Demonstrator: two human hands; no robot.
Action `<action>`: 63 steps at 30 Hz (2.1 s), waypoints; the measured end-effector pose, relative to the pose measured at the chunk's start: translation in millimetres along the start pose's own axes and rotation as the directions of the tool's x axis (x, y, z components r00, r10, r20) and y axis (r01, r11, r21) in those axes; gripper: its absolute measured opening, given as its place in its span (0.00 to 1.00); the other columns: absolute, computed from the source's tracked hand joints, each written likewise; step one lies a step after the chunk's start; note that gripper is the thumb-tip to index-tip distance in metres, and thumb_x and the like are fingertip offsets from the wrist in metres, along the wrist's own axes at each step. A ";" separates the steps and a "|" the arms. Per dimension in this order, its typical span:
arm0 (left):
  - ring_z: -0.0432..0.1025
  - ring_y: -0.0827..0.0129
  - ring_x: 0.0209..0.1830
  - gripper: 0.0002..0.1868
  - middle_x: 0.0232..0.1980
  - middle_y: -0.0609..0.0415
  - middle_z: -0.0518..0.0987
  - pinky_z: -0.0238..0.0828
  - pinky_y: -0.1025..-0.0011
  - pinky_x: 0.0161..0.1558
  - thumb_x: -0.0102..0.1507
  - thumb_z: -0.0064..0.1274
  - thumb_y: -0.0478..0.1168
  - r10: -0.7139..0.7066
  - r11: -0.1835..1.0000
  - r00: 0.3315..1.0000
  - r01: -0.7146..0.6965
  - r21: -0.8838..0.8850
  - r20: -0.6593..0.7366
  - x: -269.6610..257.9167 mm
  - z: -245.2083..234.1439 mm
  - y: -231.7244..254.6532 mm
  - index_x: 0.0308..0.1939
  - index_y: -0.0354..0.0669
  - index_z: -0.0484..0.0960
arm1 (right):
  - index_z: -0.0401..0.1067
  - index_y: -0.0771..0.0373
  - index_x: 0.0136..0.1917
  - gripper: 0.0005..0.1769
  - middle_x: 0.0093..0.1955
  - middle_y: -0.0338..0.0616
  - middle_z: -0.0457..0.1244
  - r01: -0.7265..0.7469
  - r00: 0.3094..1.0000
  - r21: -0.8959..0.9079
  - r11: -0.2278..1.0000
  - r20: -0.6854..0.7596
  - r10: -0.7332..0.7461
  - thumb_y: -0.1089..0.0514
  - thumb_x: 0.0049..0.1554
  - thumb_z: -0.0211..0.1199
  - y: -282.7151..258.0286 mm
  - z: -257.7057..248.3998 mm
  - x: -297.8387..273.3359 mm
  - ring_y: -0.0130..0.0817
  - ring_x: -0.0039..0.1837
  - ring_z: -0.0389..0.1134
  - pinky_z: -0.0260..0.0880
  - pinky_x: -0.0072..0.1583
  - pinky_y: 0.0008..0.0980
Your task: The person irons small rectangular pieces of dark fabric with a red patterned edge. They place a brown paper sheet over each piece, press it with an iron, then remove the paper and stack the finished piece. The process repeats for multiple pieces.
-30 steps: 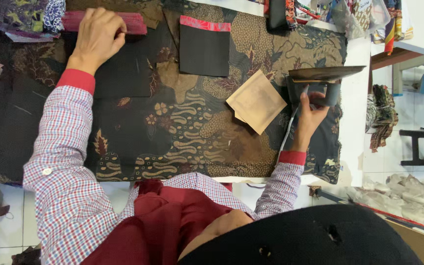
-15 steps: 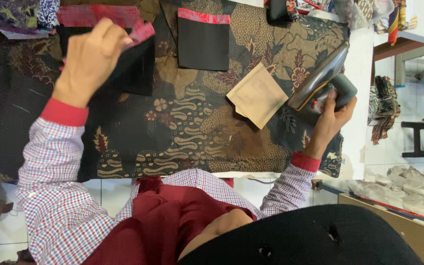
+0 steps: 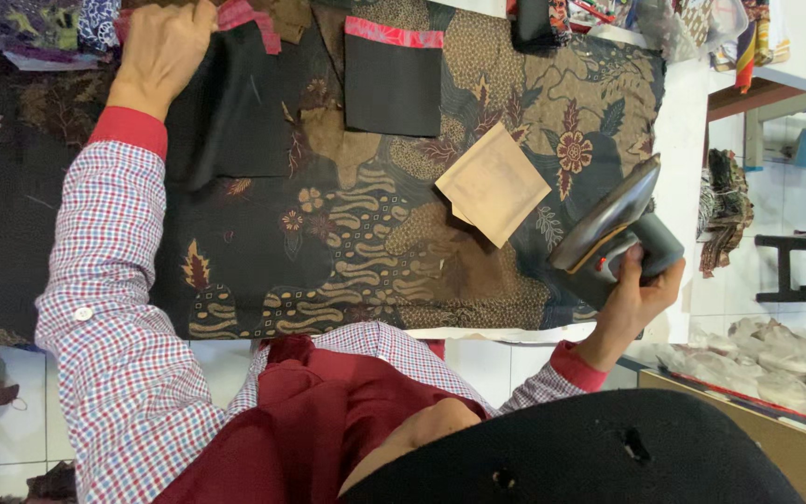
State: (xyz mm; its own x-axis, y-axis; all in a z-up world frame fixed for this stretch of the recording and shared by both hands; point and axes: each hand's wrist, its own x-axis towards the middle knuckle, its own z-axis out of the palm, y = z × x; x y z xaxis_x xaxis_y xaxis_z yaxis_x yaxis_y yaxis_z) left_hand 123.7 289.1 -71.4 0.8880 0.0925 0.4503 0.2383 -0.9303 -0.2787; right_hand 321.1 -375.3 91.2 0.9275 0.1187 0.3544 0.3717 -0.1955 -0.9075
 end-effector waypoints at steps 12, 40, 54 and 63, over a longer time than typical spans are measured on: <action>0.75 0.47 0.41 0.06 0.42 0.47 0.77 0.69 0.55 0.45 0.74 0.58 0.33 -0.171 0.798 0.985 0.119 -0.590 -0.033 35.6 -206.0 88.4 0.52 0.40 0.77 | 0.69 0.68 0.50 0.13 0.43 0.35 0.60 0.045 0.999 -0.455 0.890 0.024 -0.038 0.62 0.64 0.72 -21.5 -10.6 -21.9 0.21 0.46 0.56 0.59 0.49 0.24; 0.77 0.56 0.43 0.13 0.48 0.51 0.78 0.75 0.63 0.44 0.62 0.61 0.38 -0.016 0.300 0.961 0.268 -0.915 0.276 -21.4 -149.6 206.6 0.50 0.41 0.83 | 0.65 0.63 0.46 0.23 0.36 0.52 0.68 0.586 0.638 -0.597 0.547 0.757 0.143 0.42 0.58 0.67 -43.6 157.6 -87.1 0.54 0.37 0.70 0.65 0.35 0.49; 0.77 0.50 0.49 0.21 0.51 0.45 0.79 0.73 0.61 0.50 0.63 0.58 0.38 -0.008 0.198 0.947 0.317 -0.928 0.322 -15.3 -160.4 198.1 0.61 0.41 0.78 | 0.81 0.58 0.56 0.20 0.42 0.46 0.71 0.129 0.699 -0.633 0.763 0.604 0.383 0.47 0.55 0.67 -75.9 53.9 -17.6 0.32 0.38 0.72 0.70 0.41 0.36; 0.78 0.44 0.47 0.31 0.47 0.35 0.82 0.72 0.58 0.48 0.60 0.58 0.38 0.073 0.176 0.859 0.490 -0.854 0.507 -9.8 -168.8 189.1 0.66 0.37 0.67 | 0.65 0.58 0.63 0.17 0.50 0.39 0.69 -0.178 0.959 0.409 0.895 -0.130 0.250 0.51 0.63 0.58 108.6 20.9 66.4 0.26 0.52 0.72 0.77 0.56 0.34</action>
State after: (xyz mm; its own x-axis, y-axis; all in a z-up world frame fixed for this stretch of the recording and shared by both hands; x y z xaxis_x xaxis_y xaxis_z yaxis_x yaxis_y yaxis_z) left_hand 93.6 52.4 14.6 0.9793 0.1918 -0.0640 0.1411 -0.4214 0.8958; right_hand 422.3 -368.3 11.5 0.9879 -0.0614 0.1422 0.1518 0.2019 -0.9676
